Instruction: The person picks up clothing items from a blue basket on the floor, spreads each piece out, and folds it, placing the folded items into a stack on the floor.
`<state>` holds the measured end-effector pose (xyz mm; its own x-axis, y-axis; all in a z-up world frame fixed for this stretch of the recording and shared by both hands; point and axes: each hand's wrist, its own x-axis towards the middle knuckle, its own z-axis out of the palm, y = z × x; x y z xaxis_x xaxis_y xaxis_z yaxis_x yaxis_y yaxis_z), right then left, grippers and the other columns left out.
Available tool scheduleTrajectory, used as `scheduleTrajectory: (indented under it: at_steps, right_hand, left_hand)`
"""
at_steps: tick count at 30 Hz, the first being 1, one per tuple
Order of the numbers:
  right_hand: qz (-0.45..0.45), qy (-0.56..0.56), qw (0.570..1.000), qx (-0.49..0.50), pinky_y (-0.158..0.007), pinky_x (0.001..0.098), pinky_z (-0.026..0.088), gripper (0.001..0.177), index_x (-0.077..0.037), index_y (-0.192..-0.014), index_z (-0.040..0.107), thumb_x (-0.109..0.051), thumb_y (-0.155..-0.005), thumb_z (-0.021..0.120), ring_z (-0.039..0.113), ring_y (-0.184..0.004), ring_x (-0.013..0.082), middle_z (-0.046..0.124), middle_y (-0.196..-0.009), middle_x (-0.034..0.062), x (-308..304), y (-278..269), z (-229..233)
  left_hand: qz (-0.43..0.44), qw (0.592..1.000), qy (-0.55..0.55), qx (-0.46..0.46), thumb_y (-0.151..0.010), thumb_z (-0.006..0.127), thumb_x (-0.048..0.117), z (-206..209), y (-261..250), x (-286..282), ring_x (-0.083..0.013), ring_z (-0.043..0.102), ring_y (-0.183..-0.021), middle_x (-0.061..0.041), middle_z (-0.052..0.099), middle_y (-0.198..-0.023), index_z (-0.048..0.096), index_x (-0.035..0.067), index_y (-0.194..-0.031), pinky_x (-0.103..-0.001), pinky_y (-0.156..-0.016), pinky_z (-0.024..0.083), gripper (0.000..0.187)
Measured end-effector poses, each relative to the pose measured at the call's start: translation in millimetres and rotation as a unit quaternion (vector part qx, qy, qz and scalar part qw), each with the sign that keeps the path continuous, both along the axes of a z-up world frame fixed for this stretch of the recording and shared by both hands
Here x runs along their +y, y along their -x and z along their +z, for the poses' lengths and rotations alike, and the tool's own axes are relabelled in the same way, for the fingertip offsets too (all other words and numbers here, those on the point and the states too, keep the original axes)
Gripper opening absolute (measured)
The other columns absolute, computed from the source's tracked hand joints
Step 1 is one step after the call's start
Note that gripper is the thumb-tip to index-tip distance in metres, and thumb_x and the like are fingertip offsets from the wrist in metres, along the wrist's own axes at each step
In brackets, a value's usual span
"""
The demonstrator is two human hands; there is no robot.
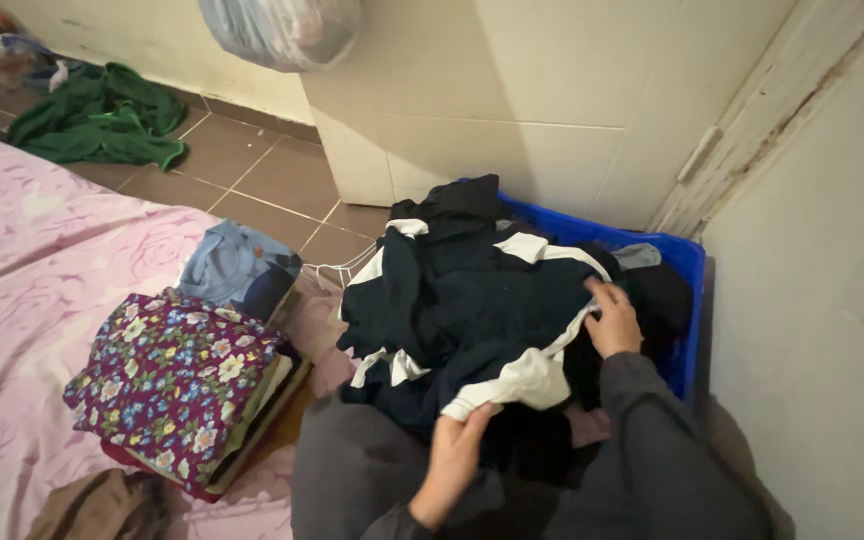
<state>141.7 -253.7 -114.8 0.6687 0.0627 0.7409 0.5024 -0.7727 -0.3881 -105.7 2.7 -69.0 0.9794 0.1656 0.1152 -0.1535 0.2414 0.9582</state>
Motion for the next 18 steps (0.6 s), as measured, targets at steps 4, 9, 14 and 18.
scheduleTrajectory:
  at_steps: [4, 9, 14, 18]
  right_hand:
    - [-0.029, -0.121, 0.922, 0.368, -0.069, 0.0411, 0.059, 0.043, -0.017, -0.124, 0.077, 0.003, -0.092, 0.057, 0.072, -0.07, 0.0309, 0.074, -0.087, 0.0204, -35, -38, 30]
    - [0.056, -0.174, 0.958, 0.22, -0.077, 0.0332, 0.057, 0.038, -0.012, -0.121, 0.075, 0.002, -0.091, 0.056, 0.073, -0.084, 0.0204, 0.076, -0.099, 0.0138, -55, -73, 46]
    - [0.105, -0.043, 0.963, 0.244, -0.088, 0.0327, 0.053, 0.039, -0.01, -0.122, 0.075, 0.001, -0.089, 0.059, 0.071, -0.1, 0.0233, 0.076, -0.112, 0.0151, -50, -55, 29]
    - [0.16, -0.114, 0.937, 0.288, -0.092, 0.0309, 0.053, 0.031, -0.007, -0.124, 0.072, -0.004, -0.096, 0.058, 0.073, -0.104, 0.0211, 0.077, -0.112, 0.0118, -55, -47, 8]
  left_hand:
    - [0.154, 0.984, 0.093, 0.015, -0.096, 0.063, 0.013, 21, 8, 68, -0.0182, 0.07, -0.1, -0.012, 0.076, -0.109, 0.072, -0.005, -0.115, -0.031, -0.092, 0.053, 0.027]
    - [0.251, 0.967, -0.02, -0.049, -0.101, 0.063, 0.01, 40, -5, 108, -0.0146, 0.064, -0.102, -0.009, 0.072, -0.109, 0.069, -0.005, -0.117, -0.028, -0.095, 0.049, 0.022]
    - [0.317, 0.942, 0.051, -0.101, -0.094, 0.068, 0.003, 45, -20, 129, -0.0073, 0.058, -0.088, 0.001, 0.06, -0.101, 0.047, 0.011, -0.126, -0.022, -0.076, 0.046, 0.039]
    - [0.298, 0.953, 0.03, -0.044, -0.099, 0.068, 0.004, 22, -16, 135, -0.0086, 0.052, -0.081, -0.003, 0.062, -0.098, 0.056, 0.005, -0.125, -0.022, -0.069, 0.039, 0.029]
